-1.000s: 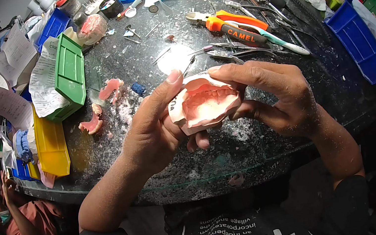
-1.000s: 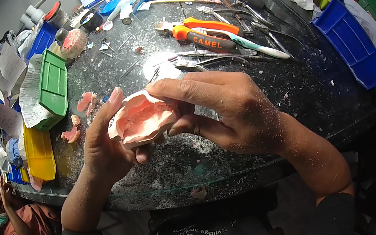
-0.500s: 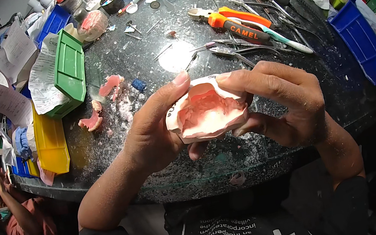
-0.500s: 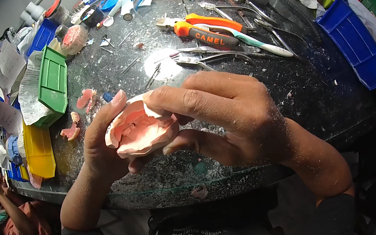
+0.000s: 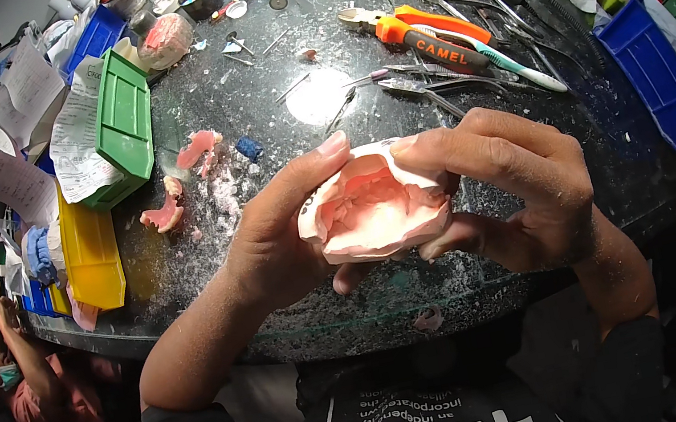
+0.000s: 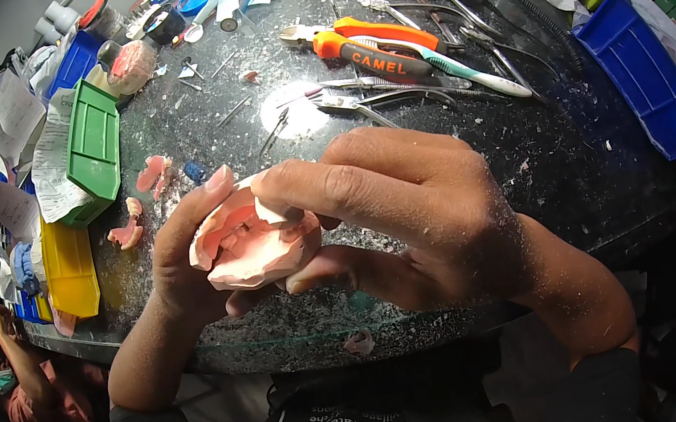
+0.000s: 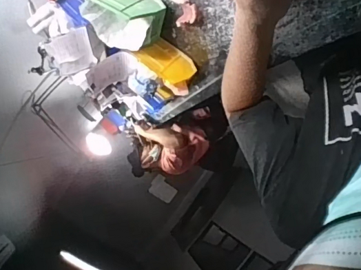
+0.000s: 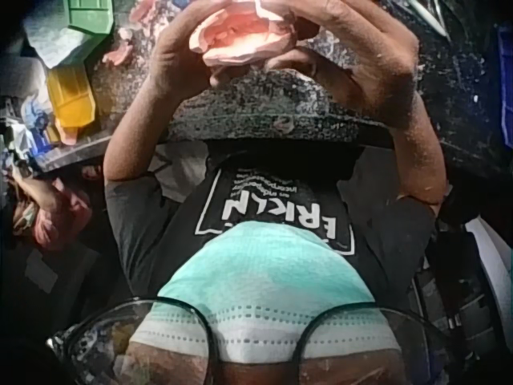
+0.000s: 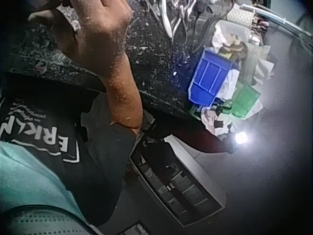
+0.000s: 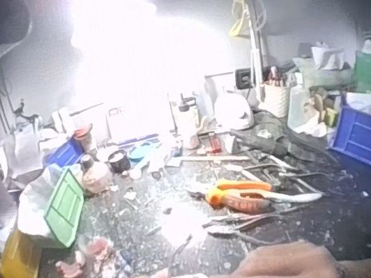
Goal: The person tests a denture on a dental cast, inserts a bit into a rotary tool, and grinds the denture using the rotary tool while brushing it and fitting it back onto the cast.
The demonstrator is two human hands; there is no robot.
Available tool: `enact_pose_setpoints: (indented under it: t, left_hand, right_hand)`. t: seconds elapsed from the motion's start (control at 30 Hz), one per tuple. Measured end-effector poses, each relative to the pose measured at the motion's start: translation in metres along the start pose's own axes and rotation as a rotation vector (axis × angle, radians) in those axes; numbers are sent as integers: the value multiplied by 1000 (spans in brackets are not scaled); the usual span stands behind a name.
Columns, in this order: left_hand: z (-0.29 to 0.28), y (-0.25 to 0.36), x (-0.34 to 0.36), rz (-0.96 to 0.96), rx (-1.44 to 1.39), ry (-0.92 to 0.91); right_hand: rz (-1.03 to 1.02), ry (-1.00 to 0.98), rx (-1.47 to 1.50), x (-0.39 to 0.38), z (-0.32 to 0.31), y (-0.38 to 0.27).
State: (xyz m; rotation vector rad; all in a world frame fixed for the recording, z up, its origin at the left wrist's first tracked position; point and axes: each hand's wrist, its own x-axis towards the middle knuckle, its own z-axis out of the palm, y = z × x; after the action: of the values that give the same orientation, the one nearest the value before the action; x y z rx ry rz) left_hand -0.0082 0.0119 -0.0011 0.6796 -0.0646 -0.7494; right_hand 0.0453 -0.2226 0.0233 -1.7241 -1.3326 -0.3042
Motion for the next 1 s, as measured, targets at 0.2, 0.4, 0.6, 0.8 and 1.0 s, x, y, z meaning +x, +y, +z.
enact_pose_setpoints:
  t: [0.2, 0.4, 0.6, 0.8, 1.0]
  left_hand:
    - [21, -2, 7, 59, 279, 294]
    - [27, 5, 7, 108, 316, 352]
    - [22, -11, 14, 323, 595, 458]
    - [30, -20, 15, 507, 665, 473]
    - [26, -10, 9, 537, 571, 297]
  right_hand:
    - [-1, 7, 14, 0, 0, 1]
    - [7, -6, -30, 2, -1, 6]
    - [132, -67, -150, 1, 5, -1]
    - [227, -41, -73, 0, 17, -3]
    - [264, -25, 126, -2, 10, 6]
